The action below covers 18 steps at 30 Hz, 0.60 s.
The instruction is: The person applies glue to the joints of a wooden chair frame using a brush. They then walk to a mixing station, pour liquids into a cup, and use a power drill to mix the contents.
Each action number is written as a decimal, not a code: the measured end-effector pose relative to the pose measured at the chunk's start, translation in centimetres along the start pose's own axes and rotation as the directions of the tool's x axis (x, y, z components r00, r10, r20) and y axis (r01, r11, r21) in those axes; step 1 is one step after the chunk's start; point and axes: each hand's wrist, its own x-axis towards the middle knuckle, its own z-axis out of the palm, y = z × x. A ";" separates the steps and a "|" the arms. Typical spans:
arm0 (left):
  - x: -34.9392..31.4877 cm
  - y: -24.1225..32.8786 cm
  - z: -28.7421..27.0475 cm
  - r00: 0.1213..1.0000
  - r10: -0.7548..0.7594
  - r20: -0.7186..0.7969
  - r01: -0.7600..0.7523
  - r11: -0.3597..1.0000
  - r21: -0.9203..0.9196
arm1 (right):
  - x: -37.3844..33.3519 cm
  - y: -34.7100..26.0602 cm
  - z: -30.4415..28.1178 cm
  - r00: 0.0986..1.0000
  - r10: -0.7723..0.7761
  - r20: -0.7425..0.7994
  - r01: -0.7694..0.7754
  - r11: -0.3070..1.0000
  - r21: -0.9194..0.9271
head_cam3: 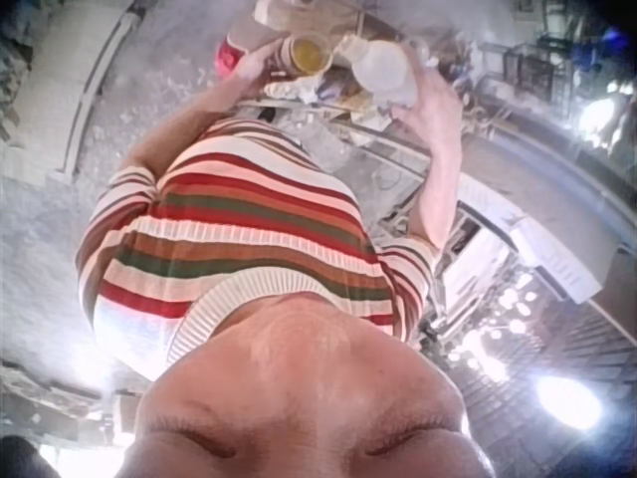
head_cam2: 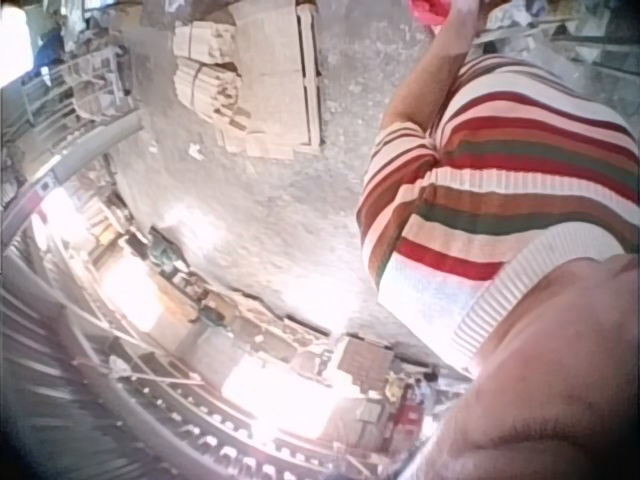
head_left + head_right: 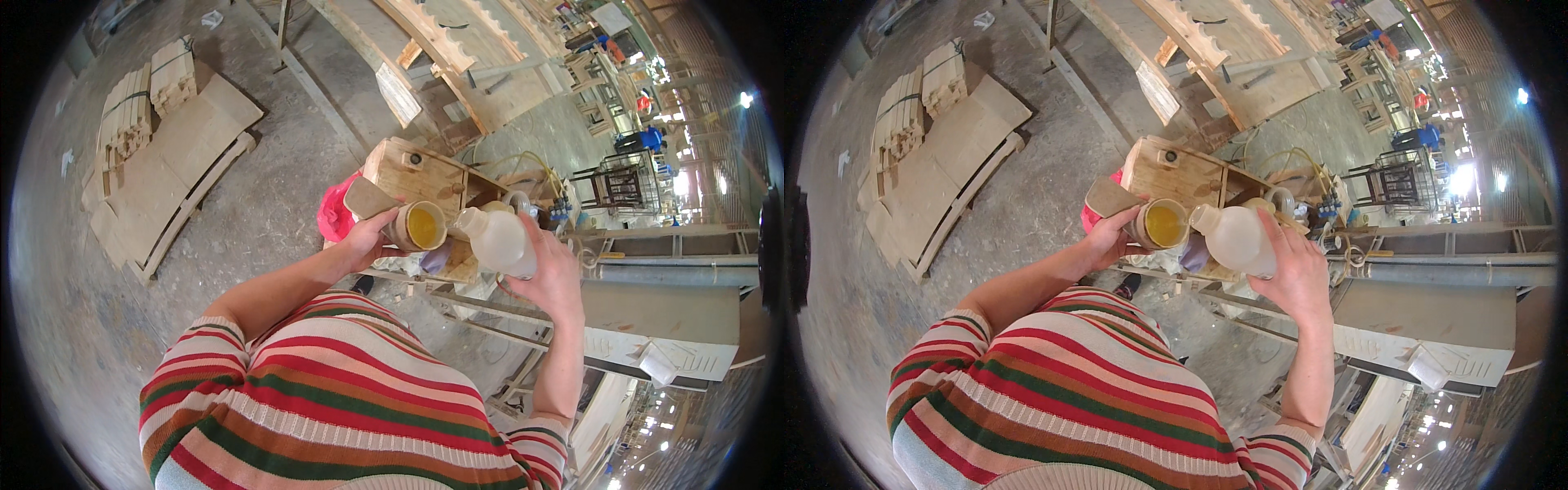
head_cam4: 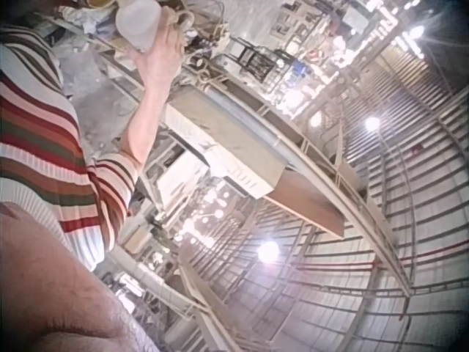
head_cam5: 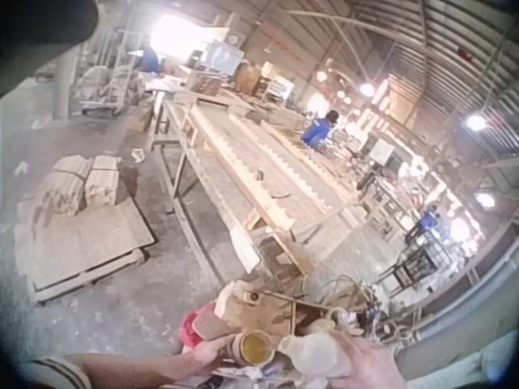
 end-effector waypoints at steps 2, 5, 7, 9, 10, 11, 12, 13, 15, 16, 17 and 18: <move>0.1 -0.3 -0.4 1.000 -0.004 0.005 0.004 1.000 0.002 | -0.1 0.0 -0.1 1.000 0.006 0.002 -0.006 1.000 0.006; 0.2 -0.5 -0.5 1.000 -0.015 0.016 0.015 1.000 -0.006 | -0.4 0.0 -0.2 1.000 0.022 0.001 -0.022 1.000 0.015; 0.3 -0.7 -0.4 1.000 -0.014 0.006 0.014 1.000 -0.006 | -0.5 0.2 -0.1 1.000 0.016 -0.021 -0.015 0.999 0.028; 0.3 -0.8 -0.5 1.000 -0.020 0.012 0.020 1.000 -0.019 | -0.6 0.1 -0.2 0.999 0.022 -0.030 -0.021 0.999 0.040; 0.4 -0.8 -0.5 1.000 -0.023 0.016 0.024 0.999 -0.025 | -0.7 0.1 -0.2 0.999 0.026 -0.035 -0.024 0.999 0.045; 0.4 -0.9 -0.5 1.000 -0.025 0.011 0.025 0.999 -0.028 | -0.7 0.1 -0.2 0.999 0.022 -0.045 -0.019 0.999 0.048; 0.4 -1.0 -0.5 1.000 -0.026 0.006 0.026 0.999 -0.031 | -0.8 0.1 -0.1 0.998 0.017 -0.055 -0.015 0.999 0.052; 0.4 -0.9 -0.4 1.000 -0.028 0.002 0.028 0.999 -0.033 | -0.8 0.1 -0.1 0.998 0.014 -0.065 -0.011 0.998 0.055; 0.4 -0.9 -0.2 0.999 -0.031 -0.010 0.031 0.999 -0.022 | -1.0 0.2 0.1 0.997 0.043 -0.065 -0.037 0.996 0.081; 0.3 -0.9 0.0 0.999 -0.034 -0.014 0.034 0.999 -0.015 | -1.2 0.2 0.3 0.996 0.059 -0.065 -0.053 0.994 0.094; 0.3 -0.9 0.3 1.000 -0.030 -0.008 0.030 0.999 -0.025 | -1.3 0.2 0.7 0.992 0.083 -0.096 -0.069 0.987 0.148; 0.2 -0.9 0.5 1.000 -0.026 -0.002 0.026 0.999 -0.035 | -1.5 0.2 1.3 0.986 0.109 -0.125 -0.083 0.976 0.202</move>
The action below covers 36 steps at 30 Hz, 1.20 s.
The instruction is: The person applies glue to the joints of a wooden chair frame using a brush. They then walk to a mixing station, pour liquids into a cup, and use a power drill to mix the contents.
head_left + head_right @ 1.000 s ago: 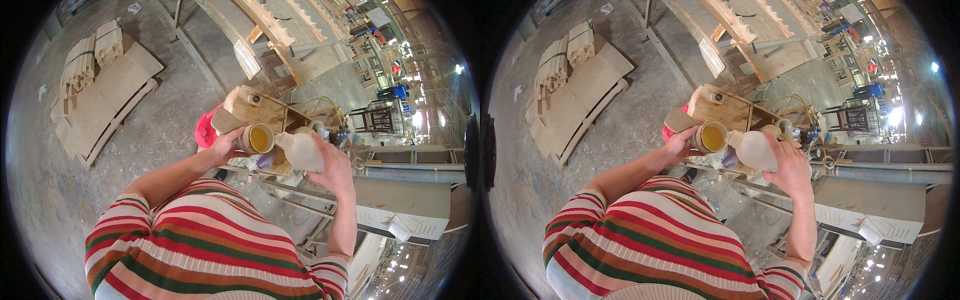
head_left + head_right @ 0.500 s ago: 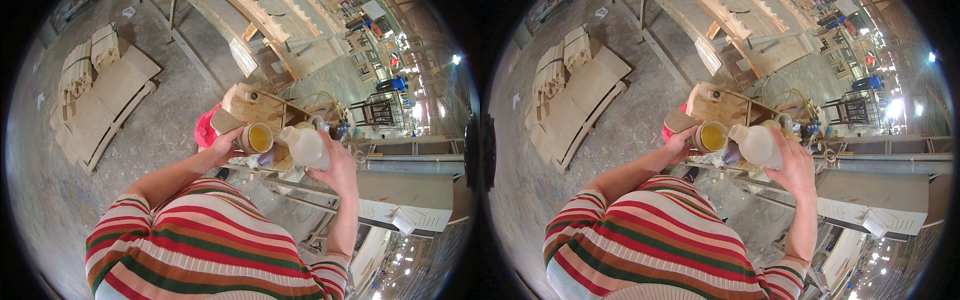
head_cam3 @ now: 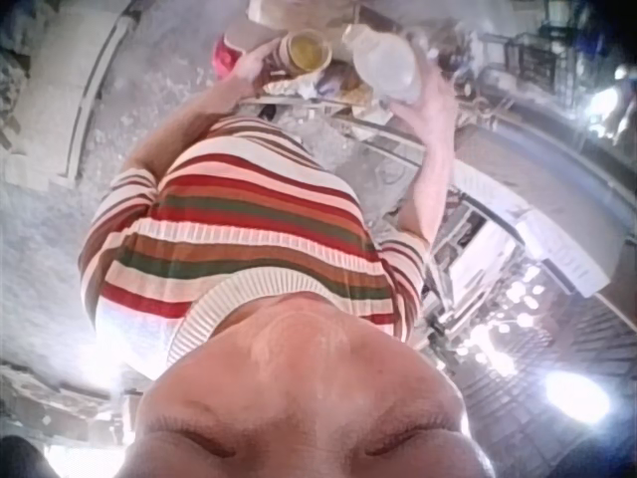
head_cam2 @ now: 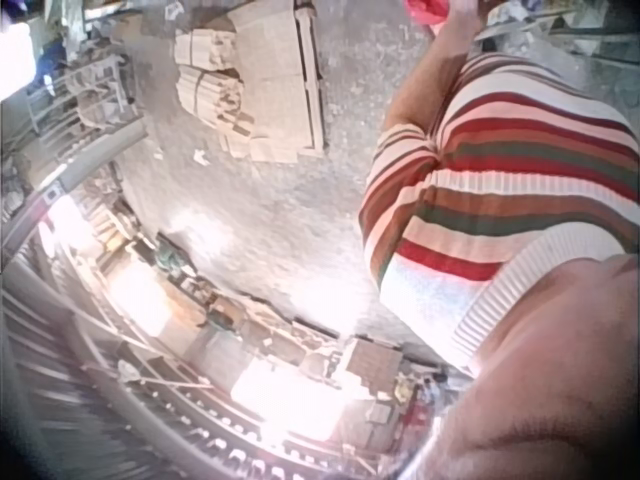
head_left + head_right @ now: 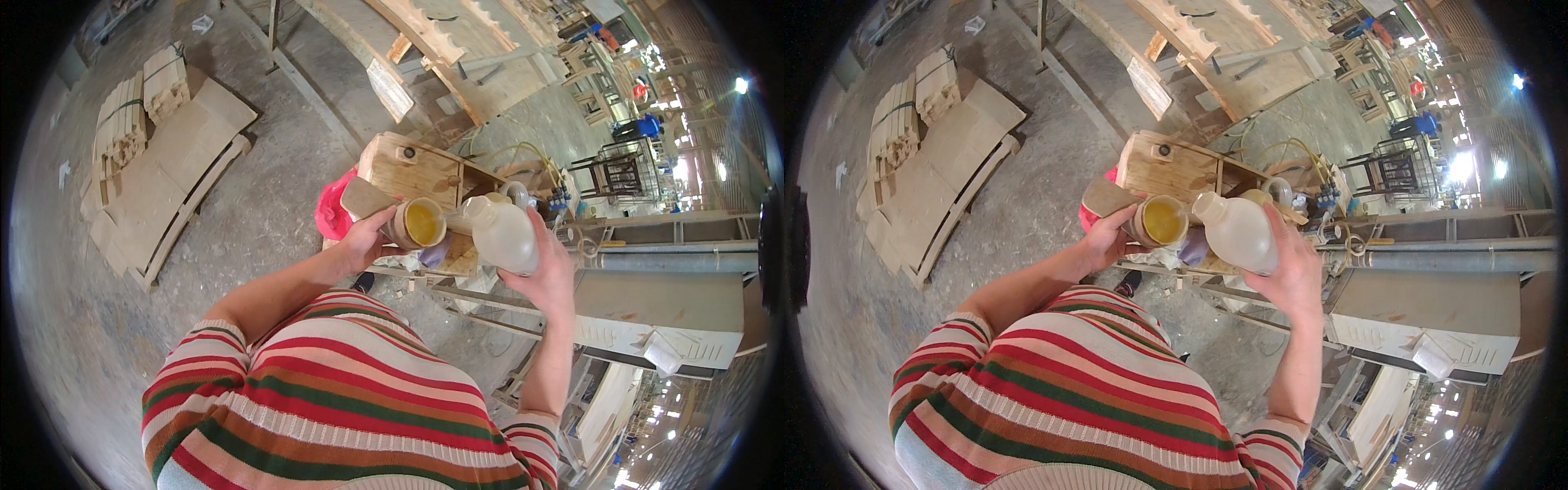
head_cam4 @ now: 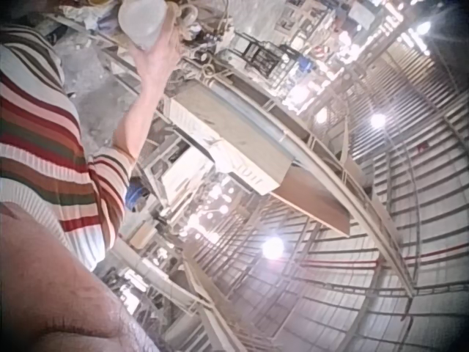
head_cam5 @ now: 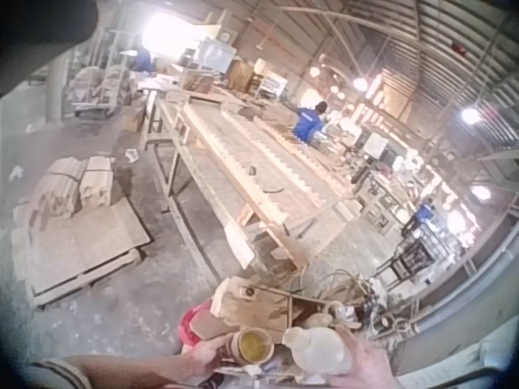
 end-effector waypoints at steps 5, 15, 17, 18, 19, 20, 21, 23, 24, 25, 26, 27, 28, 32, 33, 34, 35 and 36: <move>0.2 -0.1 0.5 0.997 0.062 0.045 -0.059 0.995 -0.078 | -1.0 -0.1 3.8 0.970 0.242 -0.003 -0.226 0.912 0.341; -0.6 -0.4 2.8 0.924 0.381 0.034 -0.375 0.920 -0.118 | -1.8 -0.3 7.1 0.956 0.290 0.050 -0.271 0.803 0.531; -0.8 -0.4 3.2 0.880 0.475 0.005 -0.471 0.876 -0.105 | -1.9 -0.5 7.1 0.954 0.293 0.058 -0.284 0.830 0.480; -0.8 -0.3 3.5 0.856 0.517 -0.013 -0.516 0.852 -0.088 | -1.9 -0.7 7.0 0.952 0.299 0.063 -0.295 0.846 0.444; -0.7 -0.1 3.7 0.829 0.559 -0.029 -0.559 0.826 -0.072 | -1.9 -0.8 6.8 0.950 0.305 0.067 -0.305 0.862 0.405; -0.8 0.0 3.8 0.815 0.578 -0.035 -0.579 0.814 -0.043 | -1.9 -0.9 6.8 0.951 0.302 0.071 -0.306 0.878 0.367; -0.8 0.2 4.0 0.801 0.598 -0.039 -0.598 0.801 -0.014 | -1.9 -1.0 6.7 0.951 0.298 0.076 -0.306 0.893 0.329; -0.7 0.4 4.3 0.782 0.621 -0.051 -0.620 0.783 0.034 | -2.0 -1.1 6.5 0.955 0.286 0.075 -0.296 0.922 0.251; -0.7 0.4 4.5 0.778 0.626 -0.060 -0.623 0.780 0.054 | -2.0 -1.2 6.5 0.958 0.277 0.071 -0.286 0.934 0.213; -0.6 0.4 4.5 0.774 0.630 -0.067 -0.626 0.776 0.072 | -2.0 -1.4 6.4 0.961 0.268 0.067 -0.276 0.946 0.172; -0.5 0.3 4.6 0.770 0.633 -0.079 -0.626 0.773 0.100 | -2.0 -1.6 6.3 0.965 0.256 0.058 -0.262 0.956 0.136; -0.4 0.2 4.7 0.766 0.637 -0.090 -0.625 0.770 0.127 | -1.9 -1.8 6.2 0.969 0.243 0.051 -0.247 0.964 0.099; -0.3 0.1 4.7 0.762 0.639 -0.101 -0.622 0.767 0.156 | -1.8 -1.9 6.2 0.972 0.231 0.044 -0.233 0.970 0.064; -0.1 -0.1 4.5 0.745 0.659 -0.108 -0.629 0.747 0.215 | -1.8 -2.1 6.0 0.986 0.166 0.034 -0.165 0.986 -0.036; 0.0 -0.1 4.4 0.745 0.659 -0.105 -0.631 0.747 0.212 | -1.9 -2.1 5.9 0.986 0.162 0.042 -0.161 0.986 -0.041; 0.0 -0.1 4.3 0.743 0.661 -0.105 -0.633 0.745 0.211 | -1.8 -2.1 6.0 0.987 0.155 0.050 -0.153 0.987 -0.042; 0.1 -0.1 4.3 0.743 0.660 -0.112 -0.623 0.744 0.241 | -1.8 -2.0 5.9 0.986 0.153 0.059 -0.150 0.988 -0.043; 0.1 -0.1 4.2 0.743 0.658 -0.120 -0.613 0.742 0.271 | -1.8 -2.0 5.9 0.986 0.150 0.069 -0.147 0.988 -0.044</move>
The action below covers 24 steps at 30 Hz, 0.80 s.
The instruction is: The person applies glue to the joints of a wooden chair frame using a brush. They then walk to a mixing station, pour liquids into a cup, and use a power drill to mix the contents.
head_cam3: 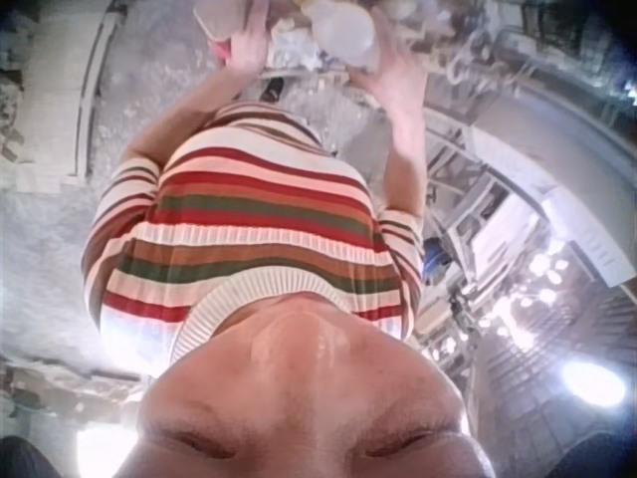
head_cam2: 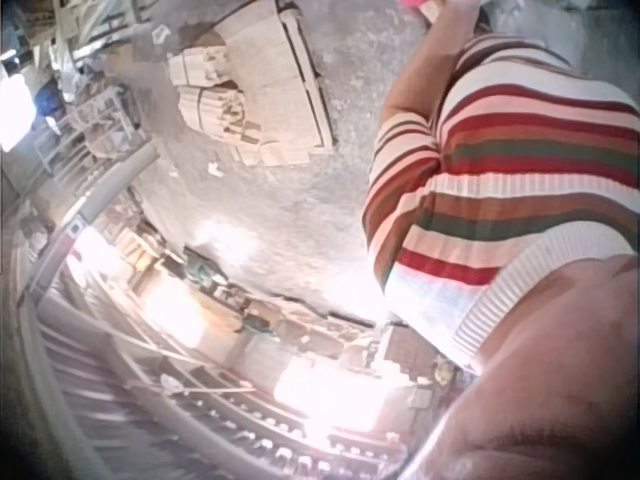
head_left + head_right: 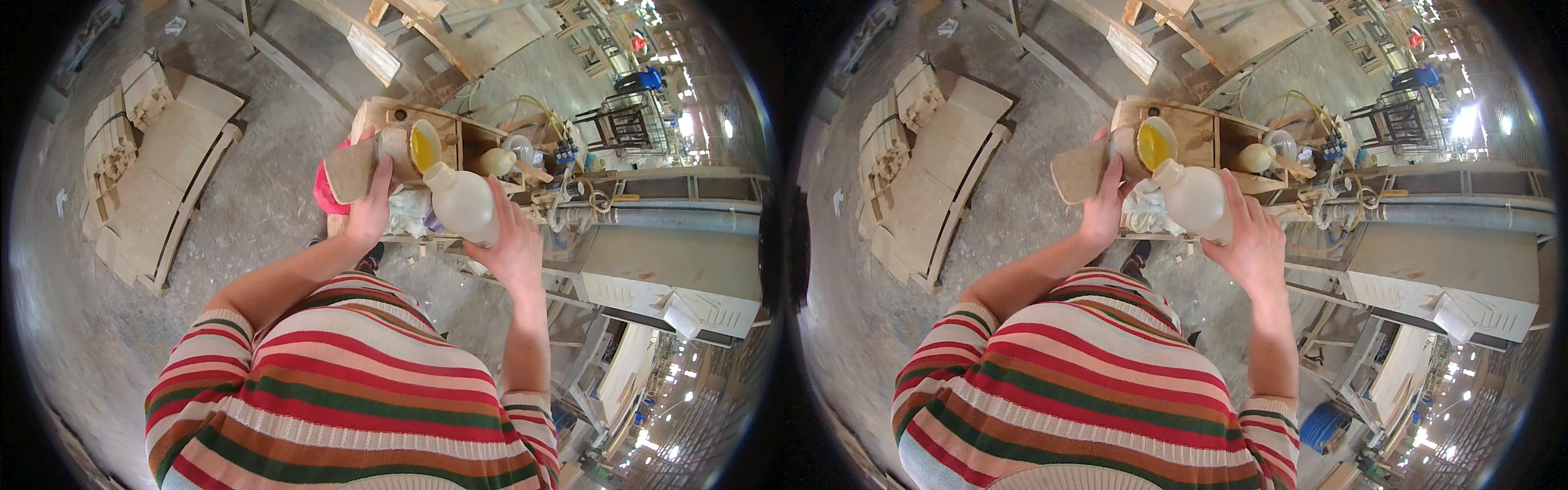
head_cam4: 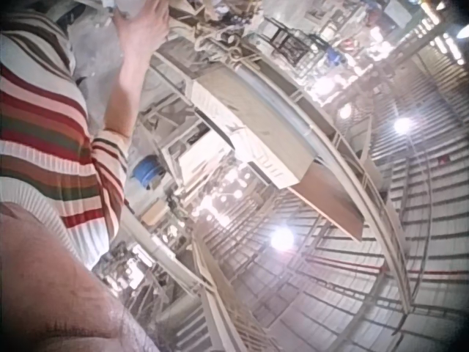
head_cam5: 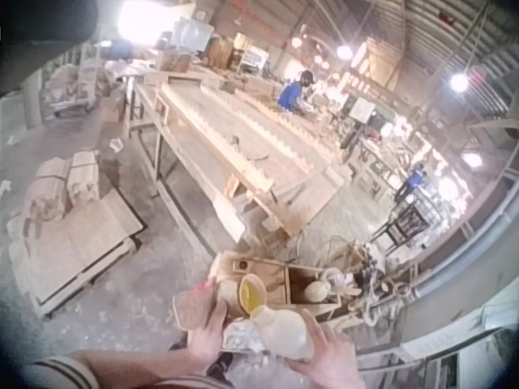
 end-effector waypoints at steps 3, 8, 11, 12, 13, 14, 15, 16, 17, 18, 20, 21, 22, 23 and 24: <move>0.2 -0.1 0.1 1.000 -0.019 0.001 0.019 1.000 -0.015 | -0.2 -0.1 0.0 1.000 0.013 0.025 -0.014 0.999 0.029; 0.7 -0.4 0.4 1.000 -0.003 -0.001 0.003 1.000 0.017 | -0.3 0.1 0.8 0.993 0.071 0.094 -0.086 0.983 0.160; 1.0 -0.9 0.8 0.998 -0.061 0.004 0.061 0.998 -0.008 | -0.7 0.6 1.7 0.988 0.070 0.135 -0.101 0.966 0.239; 1.2 -1.2 1.0 0.996 -0.090 -0.001 0.090 0.995 -0.034 | -0.9 0.9 2.1 0.985 0.075 0.153 -0.118 0.948 0.295; 1.8 -1.6 1.3 0.994 -0.111 0.004 0.111 0.992 -0.061 | -0.8 1.3 2.3 0.984 0.078 0.160 -0.130 0.929 0.347; 2.2 -2.0 1.5 0.987 -0.159 0.012 0.159 0.976 -0.150 | -0.8 1.8 2.8 0.989 0.041 0.142 -0.104 0.878 0.467; 2.5 -2.3 1.6 0.978 -0.206 0.024 0.206 0.950 -0.235 | -0.8 2.4 3.6 0.993 0.005 0.118 -0.073 0.812 0.579; 3.2 -2.8 1.5 0.969 -0.244 0.039 0.244 0.917 -0.316 | -0.6 3.2 4.5 0.996 -0.036 0.084 -0.031 0.731 0.682; 3.7 -3.3 1.4 0.961 -0.258 0.100 0.277 0.894 -0.351 | -0.8 4.2 5.3 0.995 0.013 0.104 -0.090 0.608 0.789; 4.2 -3.7 1.2 0.950 -0.268 0.158 0.309 0.870 -0.383 | -1.0 5.0 6.3 0.990 0.053 0.129 -0.139 0.464 0.875; 5.1 -4.4 0.8 0.927 -0.286 0.242 0.362 0.851 -0.381 | -0.6 7.1 7.7 0.971 0.178 0.163 -0.201 0.226 0.953; 5.4 -4.6 0.6 0.923 -0.286 0.256 0.370 0.840 -0.396 | 0.0 8.3 8.1 0.948 0.267 0.170 -0.215 0.148 0.965; 5.6 -4.5 0.1 0.922 -0.287 0.262 0.374 0.835 -0.404 | 0.9 9.2 8.7 0.919 0.347 0.188 -0.220 0.057 0.974; 5.7 -4.5 -0.5 0.917 -0.292 0.272 0.385 0.825 -0.413 | 2.0 10.0 8.6 0.913 0.390 0.117 -0.133 0.015 0.991; 5.8 -4.4 -1.1 0.924 -0.251 0.287 0.349 0.861 -0.371 | 3.5 10.9 8.5 0.900 0.432 0.049 -0.043 -0.024 0.999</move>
